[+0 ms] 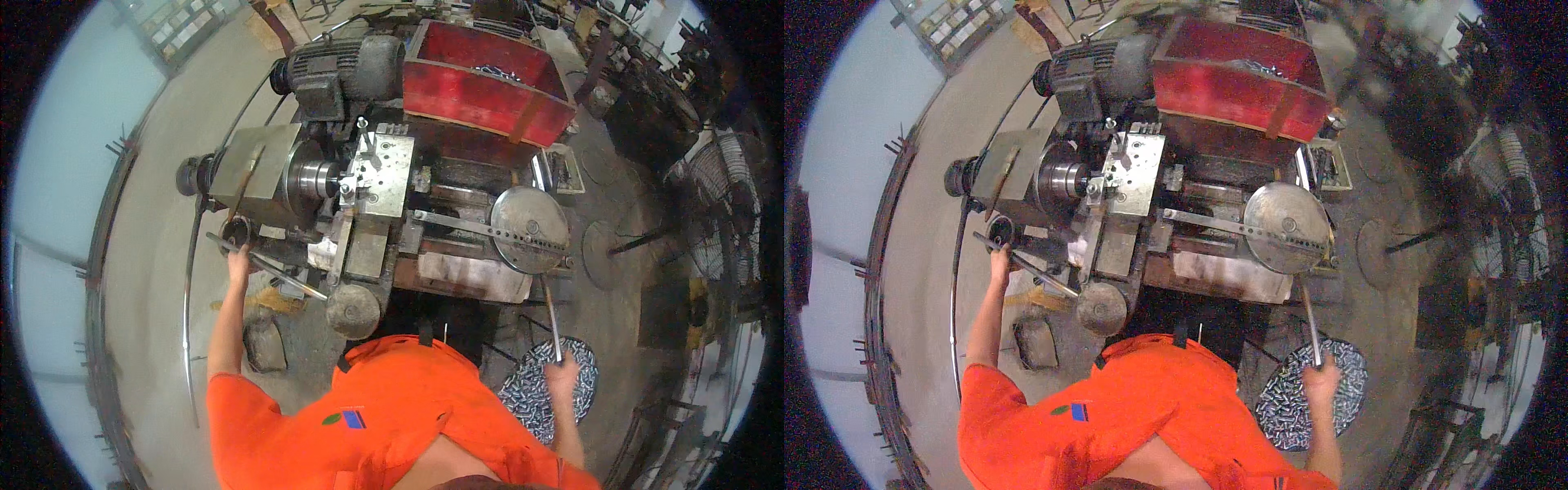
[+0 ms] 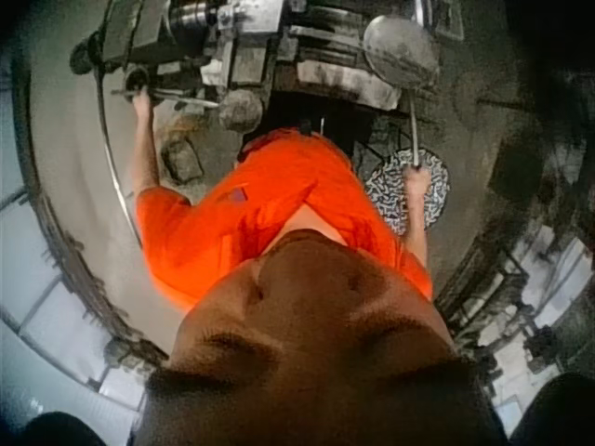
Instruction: The person operates a metal turning machine, repeatedly inserting metal rods into the chuck, engaging the machine, and removing the processed pieces. The person collects the finished metal parts in a red bin and continues the cycle with new rods.
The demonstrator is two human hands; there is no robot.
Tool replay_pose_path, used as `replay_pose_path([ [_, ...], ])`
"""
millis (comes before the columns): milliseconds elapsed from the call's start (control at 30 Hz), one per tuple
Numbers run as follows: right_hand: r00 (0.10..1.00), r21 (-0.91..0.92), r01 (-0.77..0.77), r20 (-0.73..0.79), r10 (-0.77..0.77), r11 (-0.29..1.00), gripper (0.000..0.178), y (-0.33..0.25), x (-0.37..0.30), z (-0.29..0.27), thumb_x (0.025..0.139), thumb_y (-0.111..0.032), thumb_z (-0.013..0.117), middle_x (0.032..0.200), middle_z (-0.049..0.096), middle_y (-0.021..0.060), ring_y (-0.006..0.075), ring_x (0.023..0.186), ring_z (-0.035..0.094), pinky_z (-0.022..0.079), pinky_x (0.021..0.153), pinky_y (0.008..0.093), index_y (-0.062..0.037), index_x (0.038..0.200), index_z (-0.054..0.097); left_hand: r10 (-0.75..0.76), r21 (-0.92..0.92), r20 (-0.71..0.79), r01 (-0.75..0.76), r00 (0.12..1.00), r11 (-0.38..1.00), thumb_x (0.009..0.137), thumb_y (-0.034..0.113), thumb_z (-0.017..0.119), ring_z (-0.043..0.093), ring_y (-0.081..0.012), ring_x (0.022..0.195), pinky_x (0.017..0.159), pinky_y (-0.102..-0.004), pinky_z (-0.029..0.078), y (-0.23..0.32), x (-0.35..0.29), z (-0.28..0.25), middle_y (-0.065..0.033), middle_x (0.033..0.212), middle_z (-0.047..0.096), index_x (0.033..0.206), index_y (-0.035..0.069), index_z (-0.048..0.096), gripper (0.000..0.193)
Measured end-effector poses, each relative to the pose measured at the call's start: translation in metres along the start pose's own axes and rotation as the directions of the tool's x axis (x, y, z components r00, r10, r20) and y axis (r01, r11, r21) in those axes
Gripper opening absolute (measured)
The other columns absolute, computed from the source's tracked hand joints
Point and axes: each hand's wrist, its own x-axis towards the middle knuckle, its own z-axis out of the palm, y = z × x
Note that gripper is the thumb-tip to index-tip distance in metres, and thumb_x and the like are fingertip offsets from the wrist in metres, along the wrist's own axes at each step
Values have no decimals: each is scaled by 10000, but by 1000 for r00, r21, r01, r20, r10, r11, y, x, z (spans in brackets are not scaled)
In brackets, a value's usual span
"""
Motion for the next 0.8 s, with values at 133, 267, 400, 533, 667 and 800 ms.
replay_pose_path([
  [133,998,-463,10,-49,-37,886,493,43,90,-45,595,-179,624,759,592,226,379,692,568,461,624,444,12,1044,552,-42,-138,31,45,999,989,829,240,527,582,-191,567,453,-362,533,20,-20,21,-67,748,550,950,14,485,260],
  [267,998,-652,-38,-61,-3,757,573,47,170,-61,588,-200,637,938,584,215,356,826,581,469,714,419,-13,1116,515,8,-124,72,1,997,992,830,285,533,606,-231,598,474,-331,535,26,-23,20,-112,790,567,1021,-30,501,370],
  [400,919,-588,-115,-369,-139,800,682,15,157,-32,612,-241,611,1208,454,217,371,1054,470,380,891,422,-19,1228,424,-24,-224,124,51,992,973,836,483,481,622,-234,648,544,-305,503,-4,-6,-8,-164,825,597,1093,-45,474,588],
  [533,790,-347,167,-512,-336,923,799,-18,111,18,564,-205,616,1311,354,224,368,1234,296,226,1035,428,-21,1294,349,-5,224,133,-25,991,974,830,513,463,613,-303,809,734,-371,463,-116,27,-44,-184,907,622,1153,25,483,585],
  [667,869,-121,179,-447,-214,976,705,-36,55,38,571,-133,597,1275,407,221,374,1171,392,323,986,398,-38,1248,426,79,785,473,-460,878,415,815,463,493,593,-343,874,740,-417,473,-69,-25,10,-182,890,623,1033,56,566,468],
  [800,916,-26,247,-319,-242,969,422,-46,46,55,568,-61,561,1088,557,196,332,1001,540,419,881,353,33,979,588,94,909,392,-401,915,112,797,356,506,615,-336,749,677,-445,490,-108,-16,30,-118,769,629,865,80,610,303],
])
